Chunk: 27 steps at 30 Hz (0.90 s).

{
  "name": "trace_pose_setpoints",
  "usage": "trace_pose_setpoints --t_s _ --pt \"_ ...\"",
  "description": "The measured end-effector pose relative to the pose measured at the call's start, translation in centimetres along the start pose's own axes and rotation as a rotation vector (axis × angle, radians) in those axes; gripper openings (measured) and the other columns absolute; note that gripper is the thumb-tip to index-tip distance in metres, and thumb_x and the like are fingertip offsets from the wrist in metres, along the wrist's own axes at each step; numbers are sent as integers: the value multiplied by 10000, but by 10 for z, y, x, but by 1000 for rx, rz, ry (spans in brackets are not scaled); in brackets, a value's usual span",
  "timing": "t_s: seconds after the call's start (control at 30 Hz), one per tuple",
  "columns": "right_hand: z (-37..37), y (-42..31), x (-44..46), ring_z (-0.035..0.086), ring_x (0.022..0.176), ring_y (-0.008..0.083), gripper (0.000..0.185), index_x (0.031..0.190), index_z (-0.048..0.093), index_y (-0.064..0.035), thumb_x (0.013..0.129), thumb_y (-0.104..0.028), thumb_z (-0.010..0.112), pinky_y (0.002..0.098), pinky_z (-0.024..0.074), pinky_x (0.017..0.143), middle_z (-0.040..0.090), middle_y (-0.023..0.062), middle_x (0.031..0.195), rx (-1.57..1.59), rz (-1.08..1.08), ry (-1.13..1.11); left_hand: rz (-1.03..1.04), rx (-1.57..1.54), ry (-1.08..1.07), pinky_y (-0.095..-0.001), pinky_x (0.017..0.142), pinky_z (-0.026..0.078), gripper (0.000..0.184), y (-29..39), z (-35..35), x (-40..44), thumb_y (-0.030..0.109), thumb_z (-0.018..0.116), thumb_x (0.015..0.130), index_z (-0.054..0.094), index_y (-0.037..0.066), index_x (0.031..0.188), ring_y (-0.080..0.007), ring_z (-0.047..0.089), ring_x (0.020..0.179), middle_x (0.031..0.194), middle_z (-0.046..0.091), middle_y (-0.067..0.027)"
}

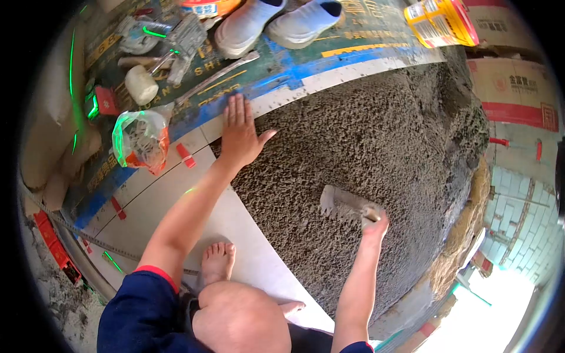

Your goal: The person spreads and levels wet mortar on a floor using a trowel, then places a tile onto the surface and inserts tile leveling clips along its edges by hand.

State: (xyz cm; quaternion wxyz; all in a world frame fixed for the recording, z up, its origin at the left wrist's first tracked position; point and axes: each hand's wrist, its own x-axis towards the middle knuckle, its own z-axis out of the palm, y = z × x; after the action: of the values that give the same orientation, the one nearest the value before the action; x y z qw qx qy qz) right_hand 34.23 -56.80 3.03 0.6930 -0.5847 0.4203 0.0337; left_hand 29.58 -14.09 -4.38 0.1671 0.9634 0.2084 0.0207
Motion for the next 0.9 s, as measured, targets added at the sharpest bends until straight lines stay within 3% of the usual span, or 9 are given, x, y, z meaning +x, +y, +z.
trace_pose_setpoints --t_s 0.07,0.17,0.33,0.4,0.47,0.5,0.6,0.7,0.9 --pt "-46 19 28 609 995 330 305 1107 542 10 1013 -244 402 510 494 900 624 202 1061 350 94 15 33 39 -30 -485 1216 72 986 31 10 27 695 362 934 161 -77 1514 -390 58 1497 1597 95 -270" --pt "-48 20 -3 518 1166 387 365 1238 492 42 1009 -226 399 546 417 1041 554 220 1224 403 43 112 123 33 -157 -474 1218 25 1011 85 20 65 707 368 923 113 -66 1522 -377 26 1499 1600 74 -266" --pt "-85 25 5 425 1283 378 503 1373 419 14 979 -280 530 572 341 1087 437 216 1387 421 191 1 507 -440 -386 -415 1224 130 853 164 0 73 604 414 965 189 7 1533 -339 152 1488 1600 159 -211" --pt "-80 17 -19 382 1324 389 691 1442 361 -10 914 -351 649 560 305 1118 407 221 1411 -586 -204 301 629 -553 -303 -421 1219 157 798 180 -1 42 571 419 979 223 28 1530 -328 191 1480 1592 206 -195" --pt "-80 14 -40 402 1294 376 733 1416 398 -25 855 -359 732 504 323 1109 430 210 1375 -1344 -864 147 609 -674 -352 -432 1209 197 749 170 -9 -3 549 416 988 284 30 1512 -316 221 1472 1581 242 -188" --pt "-77 5 -45 447 1224 373 653 1325 477 -23 807 -289 773 468 359 1065 478 191 1301 -1559 -920 -131 608 -704 -311 -439 1198 226 719 158 -7 -26 524 446 987 316 36 1498 -319 244 1464 1561 284 -186" --pt "-66 0 -38 476 1161 368 582 1226 525 -24 755 -240 790 452 396 1013 517 169 1237 -1781 -809 -336 509 -853 -212 -448 1139 341 566 98 -12 -87 342 594 966 426 49 1419 -346 370 1399 1458 437 -181" --pt "-60 -13 -21 556 1055 374 472 1127 572 -32 704 -139 753 444 466 914 581 162 1121 -1773 -861 -394 306 -716 -55 -467 1127 347 540 24 -7 -142 263 623 937 445 33 1392 -387 374 1386 1455 420 -210" --pt "-5 -34 -56 616 959 376 380 1095 590 -30 734 -128 658 441 500 841 627 164 1053 -1692 -793 -488 31 -243 -51 -527 1186 167 795 -39 -30 -185 336 609 930 205 -43 1501 -465 128 1464 1574 160 -269"
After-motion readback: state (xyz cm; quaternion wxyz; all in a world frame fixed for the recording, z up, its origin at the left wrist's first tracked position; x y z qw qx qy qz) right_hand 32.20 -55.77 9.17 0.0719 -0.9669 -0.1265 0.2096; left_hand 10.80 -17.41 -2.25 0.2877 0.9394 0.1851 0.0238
